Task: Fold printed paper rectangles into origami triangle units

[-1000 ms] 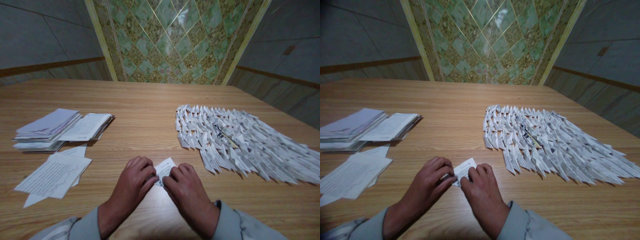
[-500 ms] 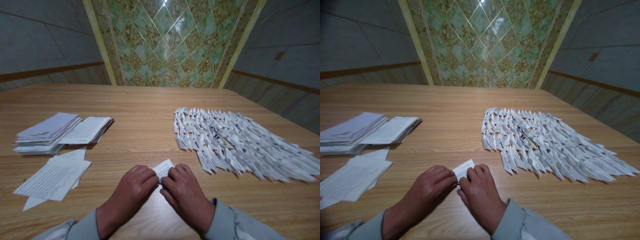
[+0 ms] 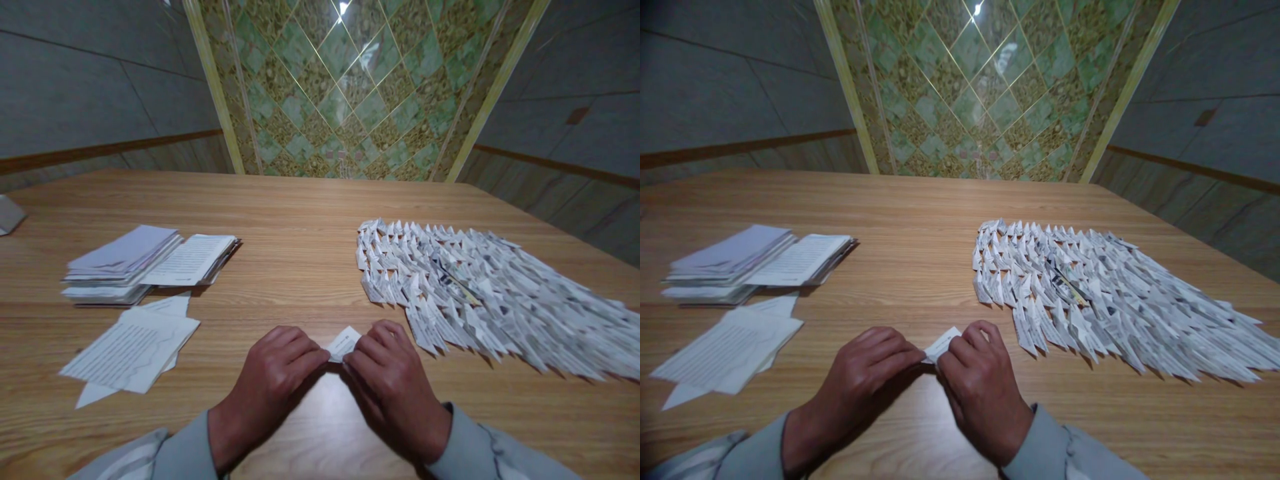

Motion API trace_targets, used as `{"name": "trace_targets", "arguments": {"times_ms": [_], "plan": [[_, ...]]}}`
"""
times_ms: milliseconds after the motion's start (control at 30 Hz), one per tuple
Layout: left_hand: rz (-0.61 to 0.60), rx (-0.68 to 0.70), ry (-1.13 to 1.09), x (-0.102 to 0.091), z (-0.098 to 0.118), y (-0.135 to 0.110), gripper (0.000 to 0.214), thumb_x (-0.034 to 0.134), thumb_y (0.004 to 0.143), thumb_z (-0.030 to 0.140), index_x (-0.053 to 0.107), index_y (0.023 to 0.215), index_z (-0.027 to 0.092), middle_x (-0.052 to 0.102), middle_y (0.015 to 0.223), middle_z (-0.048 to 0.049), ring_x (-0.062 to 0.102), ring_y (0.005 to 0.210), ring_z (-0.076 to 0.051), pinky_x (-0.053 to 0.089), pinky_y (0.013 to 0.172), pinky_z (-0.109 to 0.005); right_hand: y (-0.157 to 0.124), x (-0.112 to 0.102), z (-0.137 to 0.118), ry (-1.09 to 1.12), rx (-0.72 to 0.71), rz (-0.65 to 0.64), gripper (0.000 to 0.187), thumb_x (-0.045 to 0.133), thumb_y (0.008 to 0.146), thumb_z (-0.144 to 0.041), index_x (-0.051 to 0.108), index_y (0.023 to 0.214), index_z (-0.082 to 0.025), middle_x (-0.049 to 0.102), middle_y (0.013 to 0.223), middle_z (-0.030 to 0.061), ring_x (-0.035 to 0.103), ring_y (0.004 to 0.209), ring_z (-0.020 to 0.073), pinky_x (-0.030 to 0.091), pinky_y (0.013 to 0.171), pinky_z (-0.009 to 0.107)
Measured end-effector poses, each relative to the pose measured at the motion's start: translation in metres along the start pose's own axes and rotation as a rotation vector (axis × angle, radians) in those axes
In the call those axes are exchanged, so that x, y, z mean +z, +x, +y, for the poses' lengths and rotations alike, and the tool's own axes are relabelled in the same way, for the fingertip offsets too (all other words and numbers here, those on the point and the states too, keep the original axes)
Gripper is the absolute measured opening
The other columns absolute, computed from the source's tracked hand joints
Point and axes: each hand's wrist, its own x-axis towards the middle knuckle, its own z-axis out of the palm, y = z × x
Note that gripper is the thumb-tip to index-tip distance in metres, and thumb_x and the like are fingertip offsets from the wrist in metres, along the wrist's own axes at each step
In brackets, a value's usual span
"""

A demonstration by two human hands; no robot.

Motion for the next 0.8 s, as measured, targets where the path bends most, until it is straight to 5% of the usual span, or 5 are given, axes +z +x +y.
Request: {"name": "trace_targets", "arguments": {"times_ms": [233,400,600,800], "plan": [[-0.005,-0.063,0.028,-0.002,-0.009,-0.002,0.018,0.053,0.101,0.024,0.067,0.091,0.019,0.068,0.075,-0.0026,0.057,0.069,-0.019,0.039,0.064,-0.031,0.002,-0.004,0.007,-0.047,-0.003,0.028,0.022,0.053,0.096,-0.017,0.060,0.075,-0.017,0.056,0.072,0.0038,0.042,0.076,0.0200,0.035,0.082,0.039],[0.071,0.066,0.031,-0.005,0.002,0.003,0.021,0.046,0.103,0.019,0.063,0.115,0.015,0.072,0.104,-0.0097,0.059,0.085,-0.021,0.044,0.073,-0.033,-0.001,-0.001,0.003,-0.077,0.004,0.020,0.020,0.055,0.092,-0.015,0.059,0.073,-0.017,0.056,0.072,0.0042,0.043,0.077,0.0201,0.036,0.085,0.040],[-0.058,0.055,-0.026,0.008,0.014,0.001,0.031,0.039,0.105,0.021,0.064,0.089,0.015,0.062,0.071,-0.0035,0.052,0.063,-0.017,0.037,0.058,-0.029,-0.002,0.005,-0.002,-0.056,-0.054,-0.049,0.023,0.055,0.094,-0.017,0.055,0.071,-0.018,0.056,0.070,0.0025,0.045,0.077,0.0193,0.036,0.087,0.040],[-0.093,0.081,0.019,0.008,0.011,-0.002,0.031,0.040,0.105,0.023,0.064,0.087,0.018,0.059,0.070,-0.0018,0.049,0.061,-0.016,0.029,0.054,-0.029,0.000,-0.007,0.020,0.089,-0.102,-0.288,0.008,0.059,0.092,-0.013,0.063,0.092,-0.019,0.065,0.085,0.0022,0.049,0.084,0.0192,0.035,0.087,0.038]]}}
